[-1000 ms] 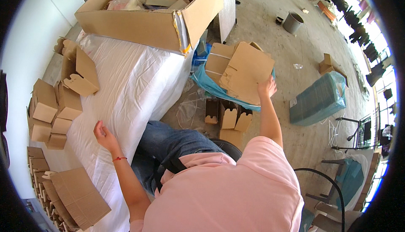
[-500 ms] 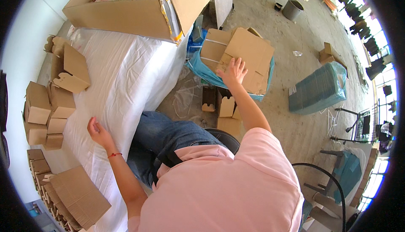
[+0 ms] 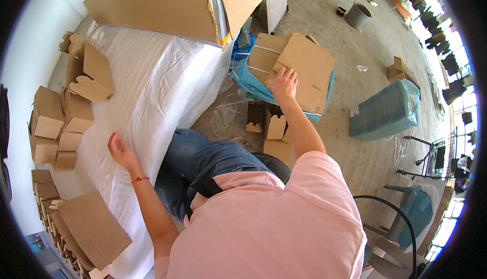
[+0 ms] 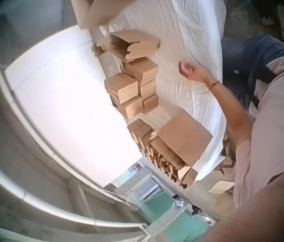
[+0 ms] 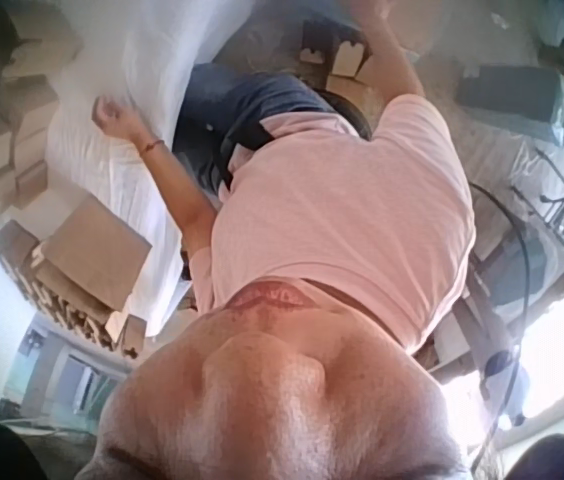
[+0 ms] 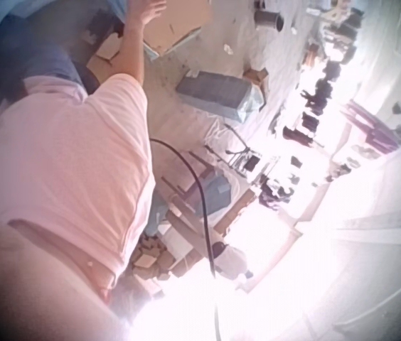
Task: The person folds small cardboard boxes by hand, secures the bottom flaps, and places them in stacks on a table. The person then picks up unfolded flat boxes from the floor and folds them one by one.
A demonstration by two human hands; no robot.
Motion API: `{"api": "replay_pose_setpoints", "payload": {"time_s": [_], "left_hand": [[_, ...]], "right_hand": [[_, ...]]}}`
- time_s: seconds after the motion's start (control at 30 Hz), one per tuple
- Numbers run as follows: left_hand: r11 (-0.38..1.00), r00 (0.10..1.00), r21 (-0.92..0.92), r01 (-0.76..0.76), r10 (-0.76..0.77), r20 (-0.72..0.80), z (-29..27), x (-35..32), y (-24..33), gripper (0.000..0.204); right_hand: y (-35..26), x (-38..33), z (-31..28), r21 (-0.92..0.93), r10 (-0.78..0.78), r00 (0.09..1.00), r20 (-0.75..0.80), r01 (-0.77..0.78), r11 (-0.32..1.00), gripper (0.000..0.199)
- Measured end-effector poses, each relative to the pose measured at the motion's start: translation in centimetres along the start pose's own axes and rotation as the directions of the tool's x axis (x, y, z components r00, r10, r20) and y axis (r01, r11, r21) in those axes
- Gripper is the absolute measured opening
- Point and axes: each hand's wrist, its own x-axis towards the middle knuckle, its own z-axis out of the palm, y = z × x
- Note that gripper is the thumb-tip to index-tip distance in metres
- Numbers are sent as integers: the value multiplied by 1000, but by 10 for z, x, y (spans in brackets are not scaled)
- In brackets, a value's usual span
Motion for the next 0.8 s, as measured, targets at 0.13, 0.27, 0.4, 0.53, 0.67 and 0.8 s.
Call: {"api": "replay_pose_setpoints", "payload": {"time_s": [0.13,0.27,0.4,0.53,0.67,0.8], "left_hand": [[999,1000,-37,-22,22,-13,4,3,-9,23],[998,1000,-61,11,-12,-13,1,1,6,22],[996,999,-73,-43,41,-26,0,-4,1,22],[996,997,-56,-72,70,-37,-2,-2,-2,22],[996,997,-82,-44,39,-68,-2,-1,-1,24],[958,987,-276,77,-113,-115,-10,-4,12,26]], "right_hand": [[28,15,12,-50,-104,991,80,108,993,46],[63,5,-48,38,-67,940,-335,85,996,31],[69,-23,-165,284,94,888,-450,43,958,31],[61,-56,-264,707,17,878,-479,375,599,31],[92,-26,-292,961,-419,865,-277,249,-123,50],[-43,-39,-261,913,-308,889,-337,229,-338,45]]}}
